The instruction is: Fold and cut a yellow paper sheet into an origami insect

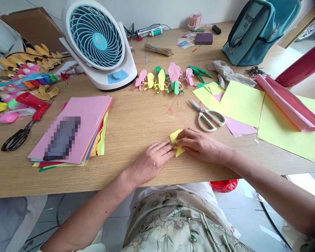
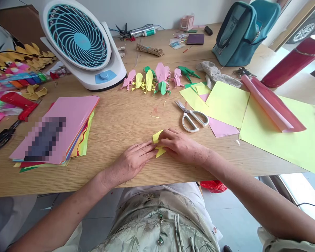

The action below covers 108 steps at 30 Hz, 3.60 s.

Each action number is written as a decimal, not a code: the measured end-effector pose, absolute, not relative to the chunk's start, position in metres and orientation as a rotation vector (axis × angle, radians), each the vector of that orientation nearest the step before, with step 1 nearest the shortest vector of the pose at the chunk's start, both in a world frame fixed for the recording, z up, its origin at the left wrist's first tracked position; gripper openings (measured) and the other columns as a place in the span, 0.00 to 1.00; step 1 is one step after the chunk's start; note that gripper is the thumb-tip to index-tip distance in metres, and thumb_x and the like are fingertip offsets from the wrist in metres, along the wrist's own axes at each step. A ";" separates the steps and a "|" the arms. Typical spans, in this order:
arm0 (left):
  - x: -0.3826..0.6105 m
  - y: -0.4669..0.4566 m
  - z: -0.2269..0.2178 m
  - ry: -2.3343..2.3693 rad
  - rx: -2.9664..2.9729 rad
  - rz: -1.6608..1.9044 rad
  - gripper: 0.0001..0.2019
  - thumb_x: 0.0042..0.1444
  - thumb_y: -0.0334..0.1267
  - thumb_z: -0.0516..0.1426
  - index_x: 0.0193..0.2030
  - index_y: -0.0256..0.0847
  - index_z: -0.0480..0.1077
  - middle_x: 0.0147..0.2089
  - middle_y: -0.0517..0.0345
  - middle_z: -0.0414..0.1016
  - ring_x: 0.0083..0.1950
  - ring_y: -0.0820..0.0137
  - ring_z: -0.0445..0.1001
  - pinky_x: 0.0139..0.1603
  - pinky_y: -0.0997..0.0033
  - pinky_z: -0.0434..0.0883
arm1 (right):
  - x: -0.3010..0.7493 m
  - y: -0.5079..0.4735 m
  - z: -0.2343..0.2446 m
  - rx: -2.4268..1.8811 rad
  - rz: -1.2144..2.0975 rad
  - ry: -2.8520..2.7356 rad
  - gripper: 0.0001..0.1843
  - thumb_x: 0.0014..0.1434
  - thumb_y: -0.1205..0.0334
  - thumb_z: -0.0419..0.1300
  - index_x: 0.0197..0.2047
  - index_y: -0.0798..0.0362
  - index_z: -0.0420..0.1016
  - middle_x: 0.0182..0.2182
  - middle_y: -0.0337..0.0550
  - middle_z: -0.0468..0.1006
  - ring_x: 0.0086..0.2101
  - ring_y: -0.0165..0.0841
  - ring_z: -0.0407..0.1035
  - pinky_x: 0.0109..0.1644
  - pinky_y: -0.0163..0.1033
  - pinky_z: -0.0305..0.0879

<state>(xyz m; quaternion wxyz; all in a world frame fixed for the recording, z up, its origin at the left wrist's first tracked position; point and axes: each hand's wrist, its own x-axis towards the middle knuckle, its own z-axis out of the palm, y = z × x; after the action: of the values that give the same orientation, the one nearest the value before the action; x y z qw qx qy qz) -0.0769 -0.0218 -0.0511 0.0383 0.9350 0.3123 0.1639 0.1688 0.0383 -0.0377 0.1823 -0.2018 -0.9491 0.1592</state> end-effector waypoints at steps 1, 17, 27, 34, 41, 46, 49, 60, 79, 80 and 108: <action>-0.077 -0.022 -0.051 0.953 2.878 0.503 0.20 0.66 0.27 0.49 0.63 0.36 0.65 0.66 0.49 0.68 0.68 0.60 0.64 0.66 0.56 0.68 | 0.170 0.037 -0.039 -0.562 0.444 -2.678 0.16 0.65 0.72 0.51 0.52 0.54 0.73 0.47 0.54 0.72 0.46 0.40 0.66 0.51 0.48 0.66; -0.077 -0.024 -0.042 0.953 2.835 0.400 0.19 0.67 0.27 0.49 0.62 0.40 0.67 0.67 0.51 0.67 0.71 0.60 0.59 0.66 0.55 0.65 | 0.178 0.040 -0.042 -0.503 0.469 -2.704 0.15 0.63 0.74 0.51 0.48 0.54 0.74 0.49 0.55 0.72 0.48 0.41 0.66 0.52 0.50 0.67; -0.079 -0.024 -0.042 0.941 2.836 0.385 0.23 0.66 0.26 0.50 0.66 0.39 0.62 0.68 0.50 0.65 0.72 0.59 0.57 0.68 0.53 0.64 | 0.177 0.037 -0.041 -0.498 0.360 -2.680 0.08 0.66 0.63 0.55 0.45 0.54 0.74 0.45 0.52 0.75 0.45 0.39 0.67 0.49 0.46 0.65; -0.080 -0.023 -0.043 0.945 2.824 0.397 0.20 0.65 0.27 0.51 0.63 0.36 0.65 0.67 0.49 0.66 0.72 0.59 0.59 0.68 0.54 0.64 | 0.180 0.033 -0.037 -0.326 -0.015 -2.729 0.11 0.68 0.71 0.50 0.43 0.57 0.74 0.39 0.50 0.78 0.38 0.37 0.69 0.44 0.46 0.64; -0.080 -0.023 -0.042 0.924 2.812 0.422 0.21 0.64 0.25 0.50 0.62 0.41 0.67 0.66 0.51 0.68 0.71 0.60 0.59 0.67 0.53 0.66 | 0.182 0.034 -0.040 -0.427 0.183 -2.704 0.11 0.68 0.66 0.51 0.47 0.53 0.74 0.45 0.51 0.77 0.44 0.38 0.70 0.47 0.46 0.66; -0.079 -0.024 -0.041 0.922 2.821 0.385 0.23 0.64 0.25 0.50 0.64 0.44 0.66 0.68 0.50 0.65 0.72 0.59 0.57 0.68 0.52 0.64 | 0.182 0.035 -0.044 -0.492 0.267 -2.674 0.10 0.66 0.66 0.54 0.46 0.54 0.75 0.46 0.53 0.76 0.45 0.39 0.70 0.48 0.46 0.67; -0.079 -0.025 -0.040 0.923 2.833 0.354 0.24 0.64 0.25 0.49 0.65 0.45 0.65 0.69 0.50 0.64 0.73 0.59 0.56 0.68 0.51 0.64 | 0.182 0.035 -0.045 -0.514 0.286 -2.673 0.10 0.66 0.66 0.54 0.47 0.54 0.75 0.47 0.53 0.76 0.46 0.40 0.70 0.49 0.47 0.67; -0.080 -0.027 -0.036 0.940 2.842 0.256 0.25 0.64 0.25 0.50 0.67 0.47 0.63 0.70 0.49 0.62 0.74 0.56 0.52 0.68 0.46 0.62 | 0.177 0.027 -0.046 -0.627 0.293 -2.718 0.18 0.68 0.63 0.51 0.59 0.56 0.71 0.55 0.57 0.73 0.52 0.46 0.67 0.53 0.52 0.66; -0.068 -0.035 -0.032 0.890 2.984 0.226 0.20 0.66 0.31 0.51 0.64 0.32 0.63 0.63 0.46 0.70 0.66 0.57 0.65 0.64 0.54 0.67 | 0.159 0.032 -0.050 -0.777 0.244 -2.756 0.25 0.66 0.65 0.54 0.66 0.52 0.64 0.53 0.54 0.71 0.45 0.43 0.62 0.50 0.49 0.63; -0.067 -0.036 -0.032 0.891 2.993 0.216 0.20 0.66 0.31 0.51 0.64 0.32 0.63 0.63 0.45 0.69 0.65 0.58 0.66 0.64 0.55 0.67 | 0.158 0.032 -0.050 -0.786 0.227 -2.757 0.26 0.65 0.65 0.54 0.66 0.52 0.64 0.52 0.54 0.70 0.44 0.43 0.62 0.50 0.49 0.63; -0.062 -0.053 -0.047 1.137 2.779 0.397 0.17 0.63 0.31 0.56 0.58 0.39 0.67 0.67 0.44 0.64 0.69 0.58 0.61 0.67 0.50 0.66 | 0.155 0.033 -0.059 -0.783 0.275 -2.596 0.26 0.62 0.70 0.55 0.64 0.49 0.68 0.51 0.53 0.70 0.47 0.40 0.64 0.54 0.48 0.62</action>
<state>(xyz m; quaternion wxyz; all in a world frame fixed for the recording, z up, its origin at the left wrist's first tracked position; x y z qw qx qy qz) -0.0616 -0.0531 -0.0472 0.0566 0.9161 0.3747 0.1310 0.1546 0.0333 -0.0594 0.2068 -0.2812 -0.9319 0.0989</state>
